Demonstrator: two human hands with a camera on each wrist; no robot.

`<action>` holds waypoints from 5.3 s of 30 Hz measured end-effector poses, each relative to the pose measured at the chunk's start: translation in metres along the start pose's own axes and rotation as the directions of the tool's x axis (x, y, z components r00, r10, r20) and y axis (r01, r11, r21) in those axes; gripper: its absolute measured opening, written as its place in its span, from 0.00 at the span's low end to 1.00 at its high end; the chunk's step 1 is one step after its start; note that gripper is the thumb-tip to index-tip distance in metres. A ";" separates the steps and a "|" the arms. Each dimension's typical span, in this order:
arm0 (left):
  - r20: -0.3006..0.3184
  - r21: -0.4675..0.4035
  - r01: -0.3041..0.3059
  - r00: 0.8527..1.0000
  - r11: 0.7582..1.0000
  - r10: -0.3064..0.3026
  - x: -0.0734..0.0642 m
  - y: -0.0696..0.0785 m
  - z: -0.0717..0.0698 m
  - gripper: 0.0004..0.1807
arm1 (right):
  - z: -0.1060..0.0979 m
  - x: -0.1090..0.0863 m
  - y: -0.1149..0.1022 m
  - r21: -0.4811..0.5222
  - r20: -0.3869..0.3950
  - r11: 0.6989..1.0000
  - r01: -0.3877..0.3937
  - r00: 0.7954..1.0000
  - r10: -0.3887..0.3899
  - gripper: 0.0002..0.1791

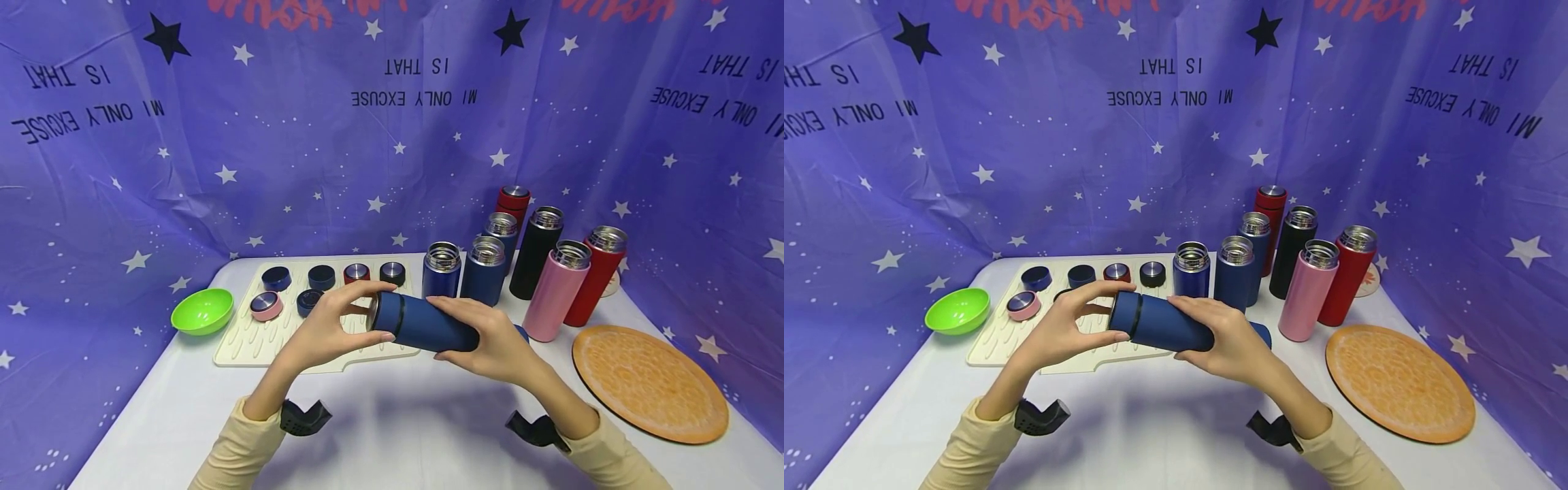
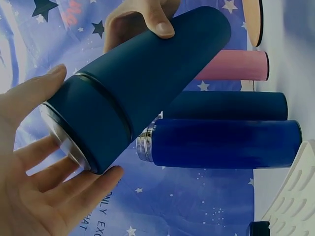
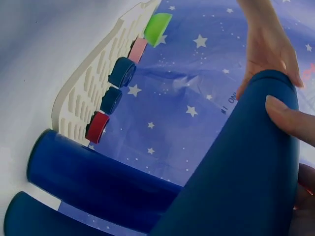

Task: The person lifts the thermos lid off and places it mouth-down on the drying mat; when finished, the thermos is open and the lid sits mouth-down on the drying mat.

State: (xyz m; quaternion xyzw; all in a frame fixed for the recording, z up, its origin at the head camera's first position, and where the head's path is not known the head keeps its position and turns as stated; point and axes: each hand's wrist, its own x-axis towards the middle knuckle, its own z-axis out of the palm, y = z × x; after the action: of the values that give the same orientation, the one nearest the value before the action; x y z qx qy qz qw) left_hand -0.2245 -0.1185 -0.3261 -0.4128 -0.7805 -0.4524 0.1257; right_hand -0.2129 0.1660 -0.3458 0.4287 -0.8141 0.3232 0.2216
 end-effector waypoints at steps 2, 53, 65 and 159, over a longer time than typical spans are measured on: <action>0.007 0.012 -0.038 0.999 0.999 0.038 0.000 0.000 0.000 0.35 | -0.002 0.000 0.004 0.030 0.024 0.999 -0.024 0.999 0.023 0.44; 0.137 -0.022 -0.184 0.973 0.983 0.186 -0.001 -0.004 -0.007 0.38 | 0.008 -0.001 0.017 0.252 0.195 0.941 -0.224 0.965 0.177 0.42; 0.132 -0.001 -0.168 0.977 0.986 0.167 -0.001 -0.002 -0.011 0.35 | 0.011 -0.001 0.013 0.131 0.139 0.978 -0.161 0.980 0.143 0.43; -0.077 -0.005 0.163 0.984 0.987 -0.163 -0.003 0.011 -0.026 0.34 | 0.004 -0.001 0.011 0.017 0.029 0.995 -0.098 0.995 0.097 0.44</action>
State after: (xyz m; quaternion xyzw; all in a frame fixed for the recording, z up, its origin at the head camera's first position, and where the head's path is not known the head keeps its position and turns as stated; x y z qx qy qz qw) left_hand -0.2186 -0.1383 -0.3065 -0.3298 -0.8064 -0.4763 0.1186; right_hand -0.2222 0.1685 -0.3534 0.3950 -0.8340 0.3350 0.1901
